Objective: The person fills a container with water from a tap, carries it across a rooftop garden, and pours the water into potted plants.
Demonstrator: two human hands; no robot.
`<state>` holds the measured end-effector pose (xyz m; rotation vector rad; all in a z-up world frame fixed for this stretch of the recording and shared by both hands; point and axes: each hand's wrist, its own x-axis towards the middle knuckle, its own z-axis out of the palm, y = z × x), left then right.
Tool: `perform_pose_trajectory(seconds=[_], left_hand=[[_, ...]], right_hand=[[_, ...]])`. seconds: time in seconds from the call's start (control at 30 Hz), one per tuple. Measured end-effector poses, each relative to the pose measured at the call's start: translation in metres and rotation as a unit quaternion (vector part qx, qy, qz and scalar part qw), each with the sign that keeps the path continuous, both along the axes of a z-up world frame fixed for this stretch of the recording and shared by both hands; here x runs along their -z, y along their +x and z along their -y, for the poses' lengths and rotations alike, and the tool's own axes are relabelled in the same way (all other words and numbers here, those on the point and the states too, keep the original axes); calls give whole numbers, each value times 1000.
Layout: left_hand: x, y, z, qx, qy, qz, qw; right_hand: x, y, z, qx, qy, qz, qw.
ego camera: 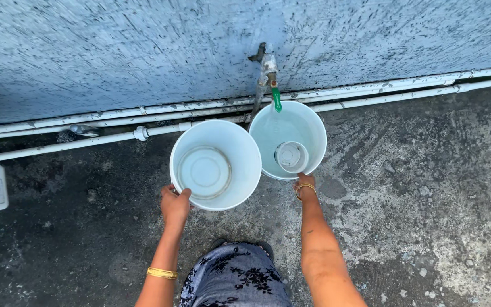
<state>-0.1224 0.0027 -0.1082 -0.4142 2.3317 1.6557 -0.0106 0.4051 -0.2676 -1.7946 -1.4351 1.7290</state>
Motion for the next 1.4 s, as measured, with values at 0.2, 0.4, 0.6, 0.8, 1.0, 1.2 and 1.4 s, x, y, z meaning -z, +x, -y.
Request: perform_pose_trajectory(seconds=[0.2,0.4,0.6,0.8,1.0,1.2,1.4], left_hand=[[3,4,-19,19,-76,-47,996],[19,4,-29,4,-68,-62,996],[29,-7,-53,1,-31,-18,999],[58,-30,-89,10,55,-32,998],[121,-55,-152,71,135,-11,988],[183,-65,-224,89,190,76,975],[216,-53,-248,62,274,151,948]], right_hand=[[22,10,-10,11,-114,-205,972],[40,18,-3,55,-160,-234,957],[74,66,27,69,-123,-269,953],[67,153,53,83,-141,-241,957],[59,230,86,125,-152,-198,960],[68,252,98,150,-160,-184,958],[65,260,97,105,-183,-177,962]])
